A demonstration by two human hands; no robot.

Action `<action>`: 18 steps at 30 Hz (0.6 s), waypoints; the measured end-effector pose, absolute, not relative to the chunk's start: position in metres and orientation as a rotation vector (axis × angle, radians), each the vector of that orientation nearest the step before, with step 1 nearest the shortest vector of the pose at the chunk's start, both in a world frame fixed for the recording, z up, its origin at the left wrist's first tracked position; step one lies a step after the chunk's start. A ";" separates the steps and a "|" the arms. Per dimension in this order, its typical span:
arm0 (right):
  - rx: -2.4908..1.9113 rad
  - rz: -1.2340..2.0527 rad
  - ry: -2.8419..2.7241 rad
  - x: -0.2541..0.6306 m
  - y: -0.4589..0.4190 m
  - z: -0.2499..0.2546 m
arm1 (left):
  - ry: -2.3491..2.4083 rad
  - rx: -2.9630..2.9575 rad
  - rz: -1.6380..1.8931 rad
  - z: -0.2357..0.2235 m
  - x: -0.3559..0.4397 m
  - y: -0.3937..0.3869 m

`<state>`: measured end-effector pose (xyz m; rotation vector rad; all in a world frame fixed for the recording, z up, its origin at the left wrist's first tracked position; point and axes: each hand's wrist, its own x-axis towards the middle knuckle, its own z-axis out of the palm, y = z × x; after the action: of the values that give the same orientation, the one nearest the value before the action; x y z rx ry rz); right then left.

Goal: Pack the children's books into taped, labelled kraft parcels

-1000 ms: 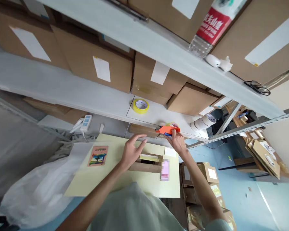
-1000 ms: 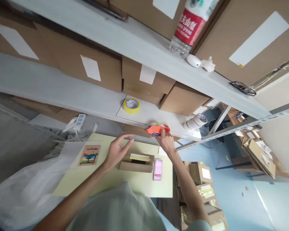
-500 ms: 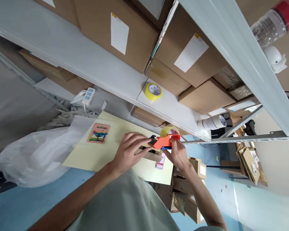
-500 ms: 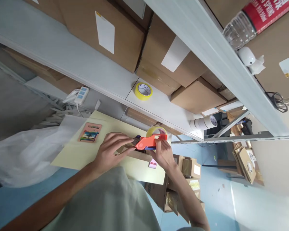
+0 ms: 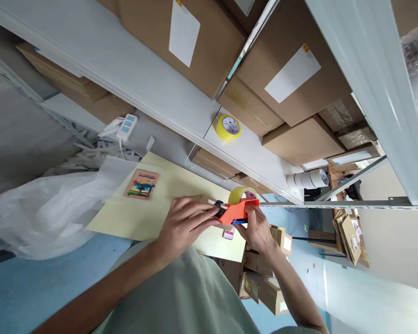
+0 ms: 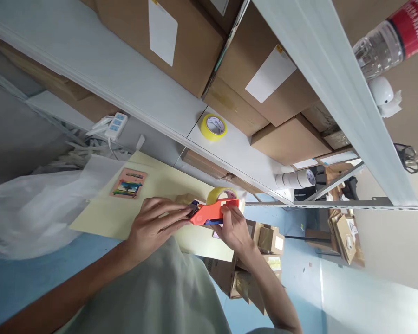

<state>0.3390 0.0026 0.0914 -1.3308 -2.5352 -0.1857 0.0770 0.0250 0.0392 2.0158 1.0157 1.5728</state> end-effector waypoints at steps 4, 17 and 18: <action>-1.383 -0.089 -2.574 0.338 0.000 0.095 | 0.949 1.966 1.420 0.048 0.066 0.024; -2.070 0.974 -2.336 0.315 -0.007 0.114 | 0.863 1.026 0.687 0.006 0.063 0.040; -2.133 1.024 -2.316 0.311 -0.006 0.115 | 0.861 0.960 0.670 0.001 0.064 0.039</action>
<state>0.3114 -0.0059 0.1154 -2.1334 -2.3160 1.0243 0.0637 0.0387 0.0010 0.9599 0.8613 0.6696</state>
